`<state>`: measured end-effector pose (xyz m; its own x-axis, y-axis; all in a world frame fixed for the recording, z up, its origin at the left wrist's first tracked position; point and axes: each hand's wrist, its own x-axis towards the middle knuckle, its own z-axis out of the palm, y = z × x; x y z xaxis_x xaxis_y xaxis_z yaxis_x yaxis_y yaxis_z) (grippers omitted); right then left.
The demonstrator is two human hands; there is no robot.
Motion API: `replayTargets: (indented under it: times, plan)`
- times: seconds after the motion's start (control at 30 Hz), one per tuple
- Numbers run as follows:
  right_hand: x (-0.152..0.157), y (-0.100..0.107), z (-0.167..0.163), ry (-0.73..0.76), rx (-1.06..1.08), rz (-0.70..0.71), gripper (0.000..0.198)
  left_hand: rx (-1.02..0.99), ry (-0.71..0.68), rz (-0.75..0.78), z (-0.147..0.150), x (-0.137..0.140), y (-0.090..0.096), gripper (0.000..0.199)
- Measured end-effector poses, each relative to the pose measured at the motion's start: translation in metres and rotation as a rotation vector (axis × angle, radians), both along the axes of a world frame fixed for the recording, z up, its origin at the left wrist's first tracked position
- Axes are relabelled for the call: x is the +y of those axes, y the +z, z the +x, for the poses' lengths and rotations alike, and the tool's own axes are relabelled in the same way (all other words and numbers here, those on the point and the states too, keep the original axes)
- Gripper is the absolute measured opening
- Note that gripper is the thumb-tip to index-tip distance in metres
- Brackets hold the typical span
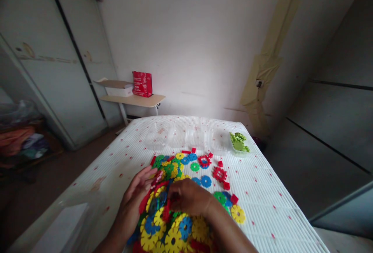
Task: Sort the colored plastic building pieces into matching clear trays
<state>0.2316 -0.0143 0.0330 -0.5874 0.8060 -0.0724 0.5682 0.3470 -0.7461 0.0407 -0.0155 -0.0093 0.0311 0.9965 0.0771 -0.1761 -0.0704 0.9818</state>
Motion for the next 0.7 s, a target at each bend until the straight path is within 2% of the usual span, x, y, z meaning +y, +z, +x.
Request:
replayTargets:
  times: [0.13, 0.2, 0.27, 0.4, 0.5, 0.6, 0.7]
  plan:
    - [0.005, 0.001, 0.022, -0.052, 0.229, -0.256, 0.02, -0.041, -0.178, 0.099, 0.004, -0.01, 0.007, 0.051]
    - [0.009, 0.001, 0.033, -0.099, 0.313, -0.304, 0.026, 0.025, -0.219, 0.133, 0.004, -0.012, 0.008, 0.051]
    - [0.014, 0.0, 0.043, -0.153, 0.338, -0.246, 0.028, 0.136, -0.173, 0.138, 0.002, -0.009, 0.008, 0.049]
    - [0.03, -0.005, 0.05, -0.291, 0.203, 0.002, 0.03, 0.297, 0.05, 0.124, -0.007, 0.01, 0.0, 0.045]
    - [0.045, -0.007, 0.043, -0.335, 0.096, 0.03, 0.039, 0.423, 0.181, 0.083, -0.012, 0.031, -0.009, 0.05]
    - [0.06, -0.008, 0.025, -0.322, -0.096, 0.072, 0.053, 0.556, 0.192, 0.052, -0.011, 0.048, -0.015, 0.054]
    - [0.068, -0.009, 0.003, -0.282, -0.268, 0.157, 0.059, 0.562, 0.153, 0.021, -0.005, 0.058, -0.016, 0.059]
